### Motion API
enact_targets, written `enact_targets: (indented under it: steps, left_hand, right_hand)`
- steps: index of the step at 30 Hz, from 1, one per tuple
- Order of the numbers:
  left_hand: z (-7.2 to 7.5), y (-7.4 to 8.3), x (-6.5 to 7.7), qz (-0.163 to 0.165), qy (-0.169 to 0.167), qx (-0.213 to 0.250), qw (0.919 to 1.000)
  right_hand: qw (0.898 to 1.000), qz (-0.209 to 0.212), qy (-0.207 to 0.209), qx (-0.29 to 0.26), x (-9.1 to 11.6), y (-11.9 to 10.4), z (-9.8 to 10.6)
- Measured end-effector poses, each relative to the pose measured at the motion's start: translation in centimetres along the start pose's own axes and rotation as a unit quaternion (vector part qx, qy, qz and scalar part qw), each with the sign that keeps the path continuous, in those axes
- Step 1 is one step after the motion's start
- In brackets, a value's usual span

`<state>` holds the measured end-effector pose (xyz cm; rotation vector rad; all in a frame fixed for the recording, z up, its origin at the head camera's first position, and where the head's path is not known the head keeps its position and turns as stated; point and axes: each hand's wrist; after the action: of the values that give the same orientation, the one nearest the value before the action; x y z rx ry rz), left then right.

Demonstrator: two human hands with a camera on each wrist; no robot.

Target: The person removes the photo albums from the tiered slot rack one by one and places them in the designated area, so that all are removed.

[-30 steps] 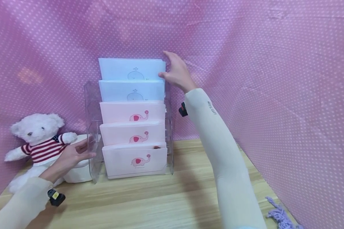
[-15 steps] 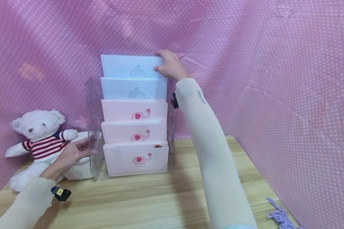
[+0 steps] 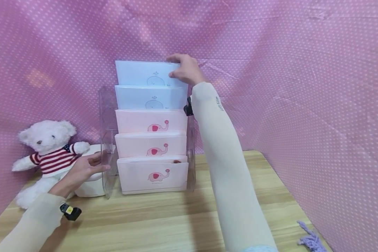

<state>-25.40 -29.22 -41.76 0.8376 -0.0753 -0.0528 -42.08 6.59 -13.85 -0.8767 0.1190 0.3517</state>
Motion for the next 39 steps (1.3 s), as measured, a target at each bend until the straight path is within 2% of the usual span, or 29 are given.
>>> enact_targets:
  steps: [6, 10, 17, 25, 33, 39]
  left_hand:
    - [0.4, 0.4, -0.1, -0.006, -0.002, 0.007, 1.0]
    - [0.5, 0.2, 0.3, -0.005, -0.005, 0.01, 0.9999]
    - [-0.3, -0.7, 1.0, -0.005, 0.0, 0.006, 1.0]
    - [-0.8, -0.7, 1.2, -0.002, 0.004, -0.001, 1.0]
    - [-0.6, -0.6, 0.8, 0.007, -0.001, 0.006, 1.0]
    - [-0.4, -0.5, 0.5, 0.005, 0.0, 0.009, 0.9999]
  right_hand:
    - [0.999, -0.006, 0.015, -0.048, -0.1, 0.3, -0.1]
    - [0.997, 0.005, 0.029, -0.066, -0.2, 0.9, -0.8]
    - [0.995, 0.013, 0.057, -0.081, 0.1, 2.0, -2.4]
    - [0.99, -0.009, 0.08, -0.114, 0.4, 2.5, -2.5]
    - [0.989, -0.003, 0.113, -0.1, 0.4, 2.4, -2.3]
    - [0.985, 0.003, 0.135, -0.109, 0.6, 2.1, -2.2]
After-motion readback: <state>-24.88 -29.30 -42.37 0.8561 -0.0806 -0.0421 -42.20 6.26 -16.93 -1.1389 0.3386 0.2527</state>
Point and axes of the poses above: each hand's wrist, its own x-axis away from the middle knuckle, its own z-axis out of the back of the hand, y = z × x, and after that the axes turned 9 degrees about -x, right-handed
